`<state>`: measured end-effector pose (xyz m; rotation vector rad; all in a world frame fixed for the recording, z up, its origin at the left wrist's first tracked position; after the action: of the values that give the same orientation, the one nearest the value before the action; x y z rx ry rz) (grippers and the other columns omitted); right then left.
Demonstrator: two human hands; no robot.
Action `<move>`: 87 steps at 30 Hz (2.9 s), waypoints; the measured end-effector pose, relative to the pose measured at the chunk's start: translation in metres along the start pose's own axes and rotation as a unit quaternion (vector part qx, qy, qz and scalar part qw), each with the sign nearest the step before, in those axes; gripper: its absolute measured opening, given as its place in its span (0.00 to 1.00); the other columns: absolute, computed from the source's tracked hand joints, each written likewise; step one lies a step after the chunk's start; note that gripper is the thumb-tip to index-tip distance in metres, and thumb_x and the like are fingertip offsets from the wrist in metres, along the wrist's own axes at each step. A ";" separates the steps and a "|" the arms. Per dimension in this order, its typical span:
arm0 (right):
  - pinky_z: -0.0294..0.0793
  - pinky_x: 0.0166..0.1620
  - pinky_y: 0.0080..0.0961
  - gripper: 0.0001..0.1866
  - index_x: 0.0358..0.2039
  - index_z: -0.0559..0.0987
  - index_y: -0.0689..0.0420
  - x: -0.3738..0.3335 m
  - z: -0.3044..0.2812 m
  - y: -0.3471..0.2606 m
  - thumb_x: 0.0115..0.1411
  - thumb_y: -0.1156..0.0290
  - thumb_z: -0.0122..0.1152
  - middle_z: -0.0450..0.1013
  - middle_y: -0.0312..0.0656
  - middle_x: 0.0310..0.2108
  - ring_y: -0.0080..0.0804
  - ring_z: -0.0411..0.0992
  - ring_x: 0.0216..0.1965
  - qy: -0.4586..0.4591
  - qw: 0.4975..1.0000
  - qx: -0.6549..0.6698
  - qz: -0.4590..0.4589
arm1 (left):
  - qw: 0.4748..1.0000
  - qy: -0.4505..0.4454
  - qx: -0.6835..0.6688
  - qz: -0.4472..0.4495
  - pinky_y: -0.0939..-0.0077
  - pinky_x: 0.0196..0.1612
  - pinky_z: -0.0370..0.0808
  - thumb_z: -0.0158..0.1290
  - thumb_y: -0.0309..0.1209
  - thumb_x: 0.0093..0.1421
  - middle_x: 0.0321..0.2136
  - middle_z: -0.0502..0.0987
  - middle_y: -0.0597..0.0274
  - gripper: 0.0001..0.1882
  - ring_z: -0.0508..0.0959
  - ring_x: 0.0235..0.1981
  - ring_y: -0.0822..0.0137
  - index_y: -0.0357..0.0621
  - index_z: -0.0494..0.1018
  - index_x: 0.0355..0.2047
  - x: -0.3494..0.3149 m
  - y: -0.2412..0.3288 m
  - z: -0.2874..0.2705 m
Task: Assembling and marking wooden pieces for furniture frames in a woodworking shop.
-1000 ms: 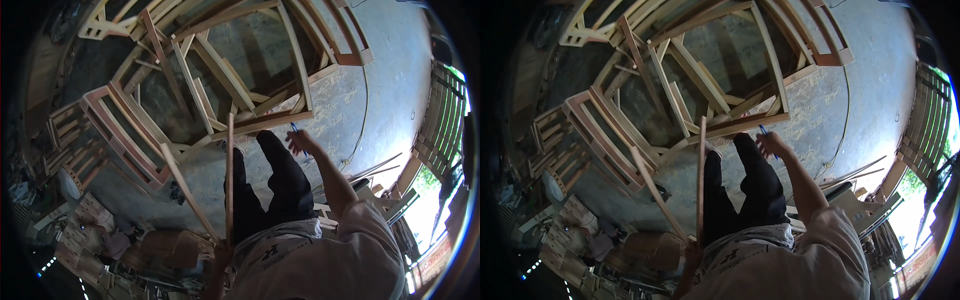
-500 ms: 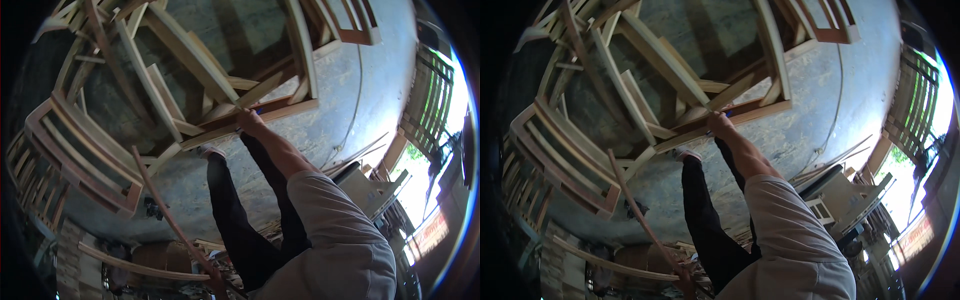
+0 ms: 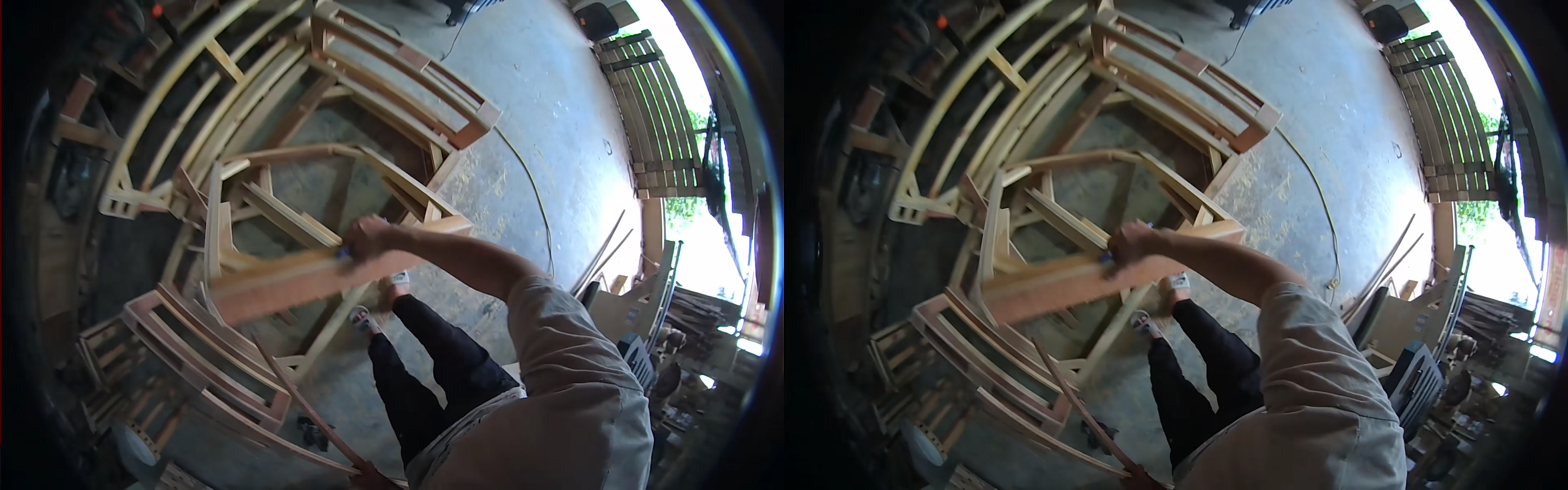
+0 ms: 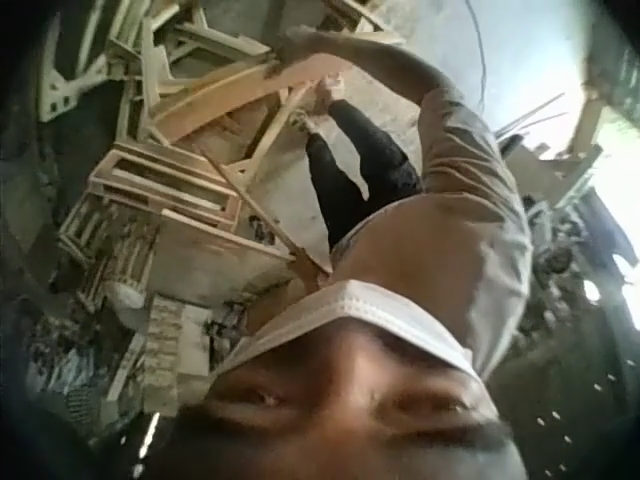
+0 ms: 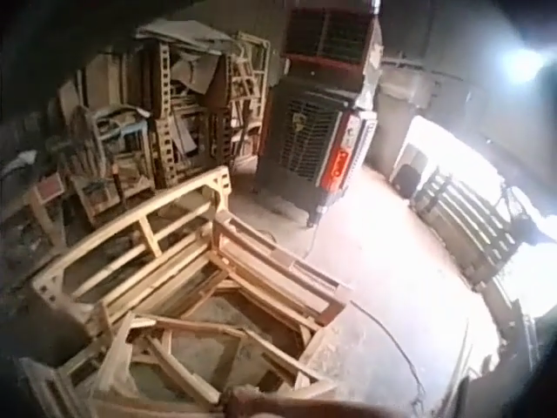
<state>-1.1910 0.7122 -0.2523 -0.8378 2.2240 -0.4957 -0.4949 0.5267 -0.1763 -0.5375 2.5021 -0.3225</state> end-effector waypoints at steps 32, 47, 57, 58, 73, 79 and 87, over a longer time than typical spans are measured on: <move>0.58 0.20 0.19 0.19 0.21 0.77 0.55 -0.758 -0.346 0.242 0.56 0.53 0.67 0.66 0.24 0.18 0.12 0.62 0.19 0.463 0.689 0.487 0.269 | 0.872 0.050 -0.487 -0.018 0.56 0.41 0.75 0.60 0.32 0.47 0.36 0.78 0.37 0.24 0.79 0.39 0.42 0.24 0.70 0.38 0.260 0.363 -0.417; 0.59 0.14 0.18 0.21 0.32 0.80 0.60 -0.790 -0.528 0.625 0.61 0.52 0.60 0.70 0.32 0.17 0.18 0.64 0.12 0.531 0.574 0.555 0.285 | 0.846 0.112 -0.501 -0.142 0.53 0.42 0.76 0.57 0.31 0.44 0.35 0.78 0.35 0.25 0.78 0.40 0.39 0.25 0.71 0.41 0.399 0.636 -0.466; 0.72 0.34 0.05 0.22 0.52 0.74 0.62 -0.649 -0.723 0.934 0.64 0.60 0.59 0.76 0.34 0.45 0.14 0.75 0.39 0.569 0.485 0.648 0.147 | 0.852 0.145 -0.465 -0.190 0.55 0.43 0.74 0.59 0.33 0.45 0.34 0.77 0.39 0.23 0.77 0.41 0.40 0.28 0.72 0.40 0.416 0.722 -0.568; 0.70 0.32 0.04 0.20 0.50 0.76 0.61 -0.634 -0.737 0.963 0.64 0.60 0.58 0.76 0.30 0.44 0.11 0.74 0.37 0.570 0.476 0.658 0.122 | 0.869 0.116 -0.449 -0.173 0.55 0.42 0.74 0.59 0.32 0.46 0.34 0.77 0.39 0.23 0.77 0.40 0.40 0.28 0.72 0.40 0.415 0.738 -0.588; 0.45 0.15 0.21 0.20 0.19 0.69 0.40 -0.312 -0.889 1.207 0.58 0.42 0.59 0.57 0.24 0.10 0.19 0.52 0.09 0.479 0.517 0.681 0.197 | 0.796 0.143 -0.473 -0.350 0.54 0.34 0.72 0.54 0.34 0.53 0.27 0.73 0.40 0.18 0.73 0.29 0.38 0.28 0.68 0.34 0.260 0.941 -0.749; 0.45 0.16 0.20 0.16 0.21 0.74 0.34 -0.234 -0.925 1.307 0.57 0.40 0.59 0.61 0.18 0.13 0.15 0.53 0.12 0.432 0.506 0.707 0.239 | 0.843 0.084 -0.333 -0.414 0.49 0.36 0.70 0.52 0.36 0.53 0.30 0.73 0.38 0.26 0.71 0.31 0.36 0.26 0.67 0.46 0.207 1.026 -0.815; 0.57 0.18 0.23 0.27 0.26 0.71 0.49 -0.158 -0.957 1.357 0.45 0.38 0.70 0.63 0.32 0.17 0.24 0.58 0.13 0.398 0.545 0.680 0.288 | 0.794 0.031 -0.376 -0.477 0.50 0.38 0.71 0.58 0.35 0.49 0.33 0.75 0.41 0.26 0.75 0.33 0.43 0.27 0.69 0.44 0.216 1.092 -0.856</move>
<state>-2.3687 1.8926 -0.2762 1.1218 1.6616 -2.0868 -1.4791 1.5014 0.0564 -2.1315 2.1149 0.3534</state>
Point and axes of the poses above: each hand's wrist, its own x-axis towards the middle knuckle, its own z-axis out of the palm, y = z × x, the point moved 6 cm from there along x, towards the middle knuckle
